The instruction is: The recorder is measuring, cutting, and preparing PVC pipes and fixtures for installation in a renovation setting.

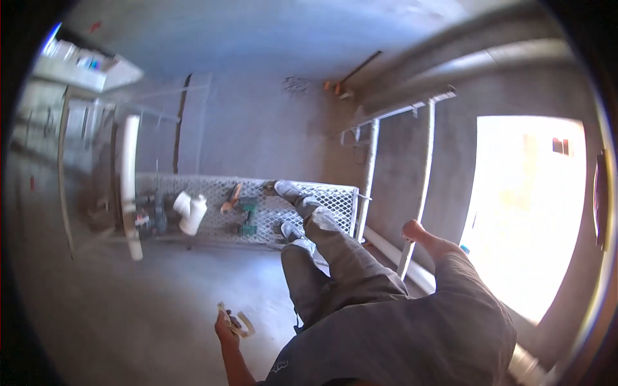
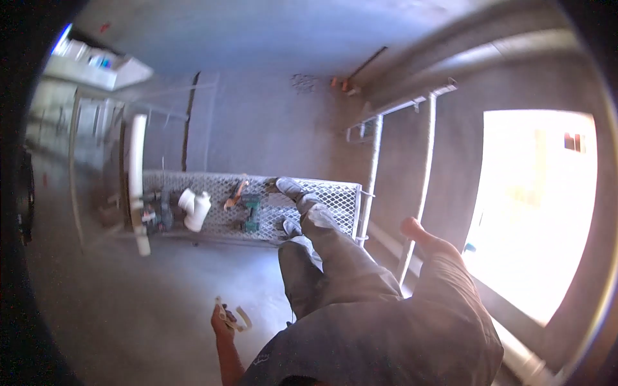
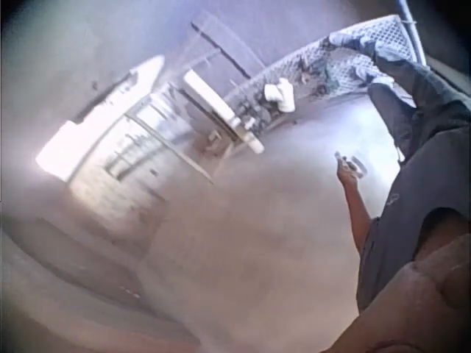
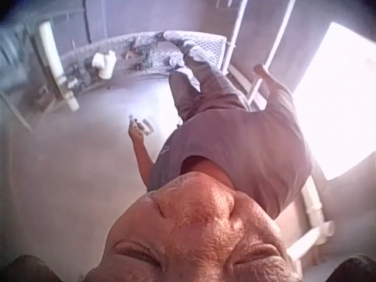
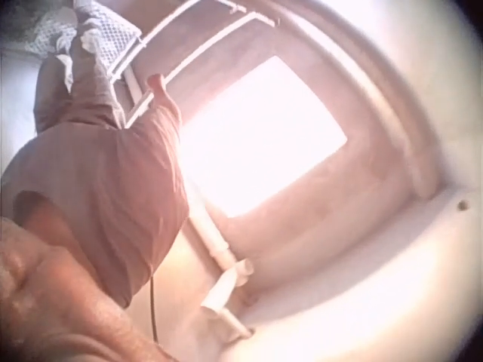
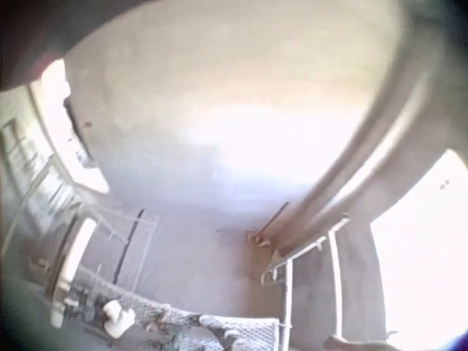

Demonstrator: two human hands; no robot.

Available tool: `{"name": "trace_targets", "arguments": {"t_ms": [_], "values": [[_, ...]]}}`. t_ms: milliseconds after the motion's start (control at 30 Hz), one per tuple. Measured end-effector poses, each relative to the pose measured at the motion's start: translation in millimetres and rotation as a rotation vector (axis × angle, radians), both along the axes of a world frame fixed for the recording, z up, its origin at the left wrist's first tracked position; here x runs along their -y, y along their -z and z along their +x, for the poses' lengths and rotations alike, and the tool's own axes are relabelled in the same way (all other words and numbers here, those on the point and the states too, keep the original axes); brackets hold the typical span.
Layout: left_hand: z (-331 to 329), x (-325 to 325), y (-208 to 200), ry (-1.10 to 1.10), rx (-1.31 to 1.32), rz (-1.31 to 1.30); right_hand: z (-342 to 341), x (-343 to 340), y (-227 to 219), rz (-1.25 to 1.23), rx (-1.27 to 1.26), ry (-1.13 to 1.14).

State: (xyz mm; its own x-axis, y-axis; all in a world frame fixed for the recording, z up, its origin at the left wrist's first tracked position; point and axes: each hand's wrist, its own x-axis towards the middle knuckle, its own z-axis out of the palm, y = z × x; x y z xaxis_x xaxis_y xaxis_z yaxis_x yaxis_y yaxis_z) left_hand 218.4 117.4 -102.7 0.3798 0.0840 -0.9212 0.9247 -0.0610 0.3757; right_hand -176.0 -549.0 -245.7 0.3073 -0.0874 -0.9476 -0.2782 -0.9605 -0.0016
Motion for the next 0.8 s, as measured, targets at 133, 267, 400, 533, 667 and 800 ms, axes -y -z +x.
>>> {"name": "trace_targets", "arguments": {"t_ms": [133,267,400,533,667,800], "values": [[8,14,1,0.107,-0.103,-0.01,-96,-73,-52,-0.04,0.009,0.588],[21,15,-11,0.304,-0.083,0.054,-78,-160,-156,-0.219,-0.051,1.603],[39,22,-18,0.487,-0.138,0.072,-145,-220,-193,-0.345,-0.152,1.82],[52,33,-22,0.539,-0.204,0.07,-162,-249,-236,-0.433,-0.172,1.96],[54,73,-37,0.633,-0.175,0.064,-187,-259,-260,-0.524,-0.18,2.062],[50,102,-36,0.676,-0.165,0.041,-221,-246,-253,-0.548,-0.07,2.08]]}}
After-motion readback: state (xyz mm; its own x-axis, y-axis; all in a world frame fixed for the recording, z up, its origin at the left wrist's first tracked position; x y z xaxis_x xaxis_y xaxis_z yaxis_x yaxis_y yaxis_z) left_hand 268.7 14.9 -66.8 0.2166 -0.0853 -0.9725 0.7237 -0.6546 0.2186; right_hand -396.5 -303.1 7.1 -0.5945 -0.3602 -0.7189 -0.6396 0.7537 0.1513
